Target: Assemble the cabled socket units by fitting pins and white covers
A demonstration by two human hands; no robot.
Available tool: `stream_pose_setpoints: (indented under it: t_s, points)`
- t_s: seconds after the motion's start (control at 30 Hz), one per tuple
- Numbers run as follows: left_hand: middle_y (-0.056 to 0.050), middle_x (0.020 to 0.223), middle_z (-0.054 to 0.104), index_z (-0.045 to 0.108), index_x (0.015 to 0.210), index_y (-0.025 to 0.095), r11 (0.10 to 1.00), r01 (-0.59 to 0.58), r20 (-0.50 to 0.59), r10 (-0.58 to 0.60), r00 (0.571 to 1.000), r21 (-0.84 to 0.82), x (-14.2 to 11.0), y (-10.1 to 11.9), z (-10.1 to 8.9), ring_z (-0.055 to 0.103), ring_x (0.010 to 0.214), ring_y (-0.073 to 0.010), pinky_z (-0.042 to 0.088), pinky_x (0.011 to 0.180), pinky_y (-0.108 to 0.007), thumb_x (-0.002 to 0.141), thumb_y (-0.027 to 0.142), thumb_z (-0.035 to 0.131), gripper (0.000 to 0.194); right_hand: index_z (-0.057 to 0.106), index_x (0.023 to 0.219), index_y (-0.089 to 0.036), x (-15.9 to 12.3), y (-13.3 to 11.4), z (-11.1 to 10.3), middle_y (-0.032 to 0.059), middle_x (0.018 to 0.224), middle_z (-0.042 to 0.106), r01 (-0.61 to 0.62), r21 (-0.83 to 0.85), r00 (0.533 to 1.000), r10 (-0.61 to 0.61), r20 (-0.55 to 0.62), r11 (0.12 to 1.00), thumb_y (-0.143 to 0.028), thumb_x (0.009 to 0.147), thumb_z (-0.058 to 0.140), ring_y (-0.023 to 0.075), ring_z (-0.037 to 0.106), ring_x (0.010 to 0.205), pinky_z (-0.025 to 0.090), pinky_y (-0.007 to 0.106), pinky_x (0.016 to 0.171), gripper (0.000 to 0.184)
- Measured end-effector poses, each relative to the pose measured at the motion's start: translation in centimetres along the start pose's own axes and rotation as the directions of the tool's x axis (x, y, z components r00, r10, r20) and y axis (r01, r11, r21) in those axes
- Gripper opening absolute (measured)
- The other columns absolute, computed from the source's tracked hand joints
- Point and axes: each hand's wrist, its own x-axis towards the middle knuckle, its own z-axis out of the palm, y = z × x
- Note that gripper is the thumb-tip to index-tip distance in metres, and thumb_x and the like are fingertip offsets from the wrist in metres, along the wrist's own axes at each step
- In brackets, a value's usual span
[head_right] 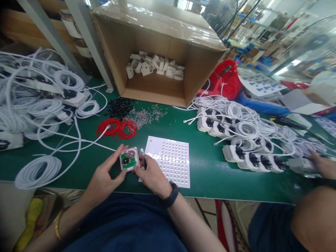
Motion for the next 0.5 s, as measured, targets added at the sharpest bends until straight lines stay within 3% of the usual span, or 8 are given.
stream_pose_setpoints:
  t_s: [0.17,0.3,0.4,0.5]
  points:
    - [-0.011,0.138,0.048,0.027,0.143,0.016,0.999,-0.02,-0.004,0.02,1.0,0.039,-0.1,-0.4,0.4,0.046,0.126,-0.0233,0.035,0.109,-0.039,0.077,0.023,0.057,0.073,0.056,0.11,-0.016,0.2,0.0,0.1,0.0023,0.084,0.063,0.016,-0.061,1.0,-0.017,-0.011,0.998,-0.028,0.081,0.057,0.0062,0.037,0.045,0.03,0.02,0.041,0.031]
    - [-0.011,0.138,0.047,0.025,0.143,0.016,0.994,-0.048,-0.021,0.05,0.999,0.096,-0.2,-0.8,0.9,0.046,0.126,-0.0244,0.037,0.107,-0.04,0.077,0.024,0.058,0.074,0.058,0.106,-0.016,-0.1,-0.3,-0.4,0.0025,0.082,0.065,0.07,-0.248,0.996,-0.082,-0.039,0.966,-0.024,0.081,0.058,0.0096,0.047,0.053,0.037,0.022,0.05,0.026]
    - [-0.012,0.138,0.047,0.025,0.143,0.017,0.981,-0.087,-0.047,0.097,0.994,0.176,-0.3,-1.3,1.3,0.046,0.126,-0.0258,0.038,0.106,-0.041,0.078,0.024,0.057,0.073,0.062,0.093,-0.015,-0.8,-1.7,-2.3,0.0004,0.065,0.064,0.079,-0.385,0.995,-0.099,-0.031,0.92,-0.025,0.083,0.056,0.0121,0.053,0.055,0.039,0.023,0.054,0.016]
    - [-0.013,0.138,0.048,0.024,0.143,0.017,0.967,-0.134,-0.066,0.151,0.986,0.219,-0.3,-1.7,1.6,0.047,0.125,-0.026,0.04,0.105,-0.04,0.078,0.024,0.057,0.073,0.06,0.075,-0.016,0.2,-4.4,-4.8,-0.0038,0.046,0.053,0.081,-0.509,0.964,-0.198,-0.18,0.857,-0.028,0.088,0.049,0.0114,0.049,0.044,0.036,0.023,0.048,0.021]
